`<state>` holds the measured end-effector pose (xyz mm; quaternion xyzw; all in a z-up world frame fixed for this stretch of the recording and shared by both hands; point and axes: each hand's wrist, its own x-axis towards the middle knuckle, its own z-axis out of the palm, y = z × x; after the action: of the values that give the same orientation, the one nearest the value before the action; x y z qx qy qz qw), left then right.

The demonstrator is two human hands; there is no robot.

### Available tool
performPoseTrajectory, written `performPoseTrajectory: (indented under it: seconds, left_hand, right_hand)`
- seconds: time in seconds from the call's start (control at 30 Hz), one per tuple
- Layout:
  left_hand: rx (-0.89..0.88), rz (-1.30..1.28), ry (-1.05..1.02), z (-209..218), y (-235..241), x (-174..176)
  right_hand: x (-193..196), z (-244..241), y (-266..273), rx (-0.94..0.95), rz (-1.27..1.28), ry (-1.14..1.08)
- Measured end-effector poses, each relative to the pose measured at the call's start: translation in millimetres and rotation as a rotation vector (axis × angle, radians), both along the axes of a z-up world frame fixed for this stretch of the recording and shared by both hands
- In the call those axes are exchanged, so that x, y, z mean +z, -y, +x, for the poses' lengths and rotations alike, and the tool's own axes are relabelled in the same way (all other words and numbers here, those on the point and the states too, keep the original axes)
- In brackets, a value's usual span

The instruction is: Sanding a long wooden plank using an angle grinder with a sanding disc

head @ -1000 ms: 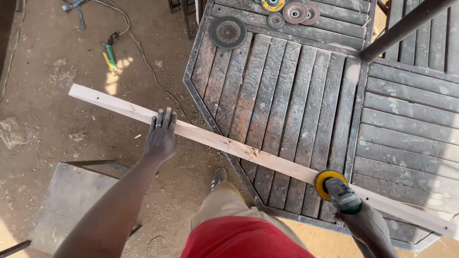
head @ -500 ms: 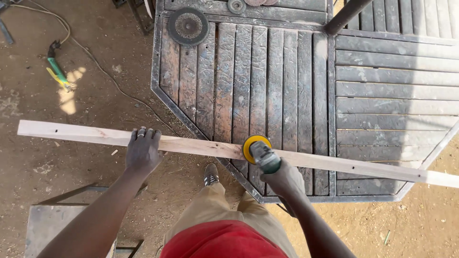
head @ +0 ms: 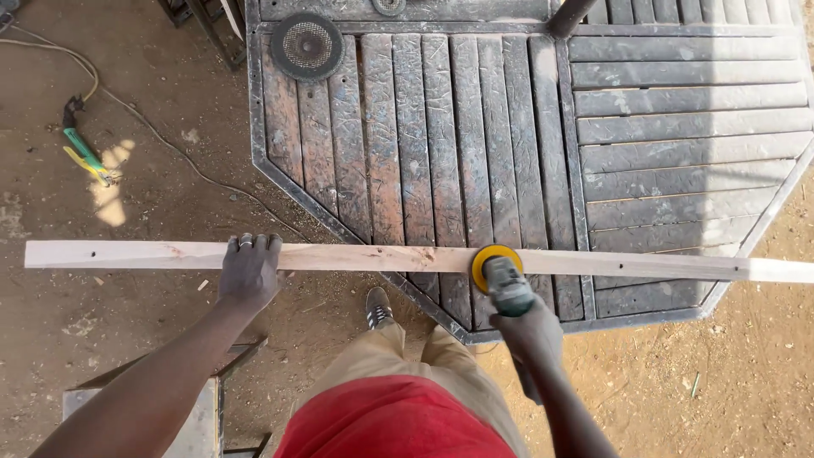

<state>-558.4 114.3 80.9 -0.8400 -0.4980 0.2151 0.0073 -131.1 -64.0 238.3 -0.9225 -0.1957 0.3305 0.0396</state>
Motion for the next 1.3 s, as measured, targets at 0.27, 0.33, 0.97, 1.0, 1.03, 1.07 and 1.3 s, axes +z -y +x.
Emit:
performPoseTrajectory:
  seconds: [0.27, 0.33, 0.97, 1.0, 1.03, 1.07, 1.3]
  left_hand:
    - [0.063, -0.055, -0.013, 5, 3, -2]
    - [0.064, -0.054, -0.008, 12, 3, 6]
    - [0.055, -0.013, -0.047, 19, 5, 22]
    - [0.057, -0.012, -0.045, 19, 4, 20]
    - [0.069, -0.025, -0.050, 18, 2, 18]
    - [0.073, -0.046, -0.052, 18, 2, 15]
    - [0.052, -0.032, -0.063, 20, 8, 31]
  right_hand:
    - [-7, -55, -23, 0.249, -0.083, -0.169]
    - [-10, -21, -2, 0.100, -0.023, -0.138]
    - [2, -70, -20, 0.313, -0.060, -0.240]
    - [9, -56, -16, 0.316, -0.059, -0.238]
    - [16, -42, -13, 0.210, -0.043, -0.208]
    - [24, -29, -7, 0.097, -0.034, -0.175]
    - [-25, 76, 54, -0.240, 0.122, 0.012]
